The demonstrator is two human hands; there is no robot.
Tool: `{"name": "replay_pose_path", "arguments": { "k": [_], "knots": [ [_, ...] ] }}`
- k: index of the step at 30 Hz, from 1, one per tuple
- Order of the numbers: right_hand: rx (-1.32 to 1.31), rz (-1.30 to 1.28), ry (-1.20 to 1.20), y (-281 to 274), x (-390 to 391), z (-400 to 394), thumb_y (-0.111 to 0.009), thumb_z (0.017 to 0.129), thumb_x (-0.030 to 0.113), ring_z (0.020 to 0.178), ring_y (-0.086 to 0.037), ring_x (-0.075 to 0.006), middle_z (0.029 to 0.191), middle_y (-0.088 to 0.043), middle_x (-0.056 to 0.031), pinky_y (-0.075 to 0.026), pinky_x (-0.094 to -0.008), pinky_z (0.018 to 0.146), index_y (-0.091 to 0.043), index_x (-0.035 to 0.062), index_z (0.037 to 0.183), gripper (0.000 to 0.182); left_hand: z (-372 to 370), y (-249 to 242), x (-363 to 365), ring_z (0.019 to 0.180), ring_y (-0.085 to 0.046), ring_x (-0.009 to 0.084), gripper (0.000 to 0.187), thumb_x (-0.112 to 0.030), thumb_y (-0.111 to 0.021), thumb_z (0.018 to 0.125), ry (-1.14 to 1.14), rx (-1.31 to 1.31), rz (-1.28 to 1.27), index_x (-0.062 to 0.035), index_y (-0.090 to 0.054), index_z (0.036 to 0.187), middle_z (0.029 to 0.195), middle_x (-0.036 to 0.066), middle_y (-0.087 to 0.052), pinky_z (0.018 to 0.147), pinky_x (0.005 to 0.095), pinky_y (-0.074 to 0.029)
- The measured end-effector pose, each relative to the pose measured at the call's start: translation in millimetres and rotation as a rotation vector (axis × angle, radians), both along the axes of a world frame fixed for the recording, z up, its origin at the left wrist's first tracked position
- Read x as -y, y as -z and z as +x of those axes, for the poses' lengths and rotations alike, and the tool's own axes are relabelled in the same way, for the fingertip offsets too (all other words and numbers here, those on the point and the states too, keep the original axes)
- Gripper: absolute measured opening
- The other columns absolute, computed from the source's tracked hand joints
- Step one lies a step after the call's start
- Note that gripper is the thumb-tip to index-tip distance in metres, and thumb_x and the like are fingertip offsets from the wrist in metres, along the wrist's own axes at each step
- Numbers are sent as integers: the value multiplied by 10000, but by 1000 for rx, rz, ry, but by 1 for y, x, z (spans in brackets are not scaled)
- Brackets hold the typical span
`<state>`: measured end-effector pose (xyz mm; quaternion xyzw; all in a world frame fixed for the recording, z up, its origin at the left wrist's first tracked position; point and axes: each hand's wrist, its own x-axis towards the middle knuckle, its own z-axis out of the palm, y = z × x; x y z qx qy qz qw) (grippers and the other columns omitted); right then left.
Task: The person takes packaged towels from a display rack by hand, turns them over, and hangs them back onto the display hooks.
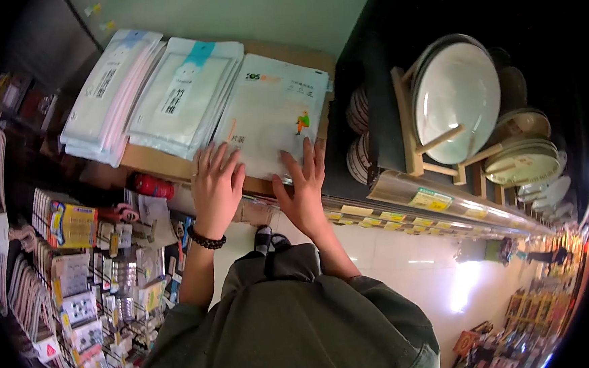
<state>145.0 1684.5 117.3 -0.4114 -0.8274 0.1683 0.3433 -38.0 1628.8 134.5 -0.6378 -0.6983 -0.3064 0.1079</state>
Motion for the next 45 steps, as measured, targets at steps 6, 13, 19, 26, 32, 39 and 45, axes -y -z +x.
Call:
{"name": "replay_pose_path", "arguments": {
  "k": [6,13,19,26,32,39,45],
  "knots": [
    [-168,-14,-62,-24,9,1,-617,848,6,1410,-266,-462,1472,-372,-257,-376,-484,1046,-576,26,1219,375,13,-12,12,1273,-481,398,284,-116,-624,888,-59,105,7,-22,-631,1156,1272,178,-584,1039,484,-417],
    [-572,-617,-761,9,83,39,-547,868,-101,942,-622,-272,1042,-636,-175,-487,-316,851,-608,-24,1047,205,75,24,77,1366,-385,386,428,-121,-626,877,-51,253,-51,-84,-575,1301,1453,167,-446,1104,509,-357],
    [-212,-803,-1037,9,116,37,-576,890,-69,890,-637,-229,994,-649,-143,-498,-302,783,-631,-24,1053,178,105,73,181,1388,-354,375,575,-209,-669,847,-250,331,-305,-121,-502,1391,1500,171,-375,1120,510,-330],
    [243,-850,-1335,8,194,17,-592,921,43,972,-655,-211,1114,-652,-136,-511,-320,833,-578,12,1184,265,160,161,348,1164,-566,314,468,-301,-602,910,-565,352,-879,-77,-545,1317,1222,133,-616,1054,468,-396],
    [427,-921,-1661,31,342,9,-561,939,34,988,-619,-152,1100,-664,-99,-490,-284,873,-551,-19,1243,309,229,173,478,1103,-602,305,406,-238,-586,908,-755,666,-461,-127,-544,1297,1178,130,-643,986,437,-443],
    [647,-995,-2068,30,539,20,-556,947,62,1016,-635,-174,1107,-674,-109,-496,-316,899,-555,-13,1249,312,299,191,663,1067,-601,320,343,-213,-550,917,-1119,737,-394,-121,-576,1246,1144,122,-645,943,442,-469],
    [957,-1265,-2233,30,652,24,-520,987,80,1034,-631,-172,1116,-664,-95,-479,-309,938,-582,-8,1221,258,384,175,771,1059,-610,369,420,-277,-610,910,-1628,850,-156,-54,-571,1264,1151,188,-647,905,463,-491]
  ]
}}
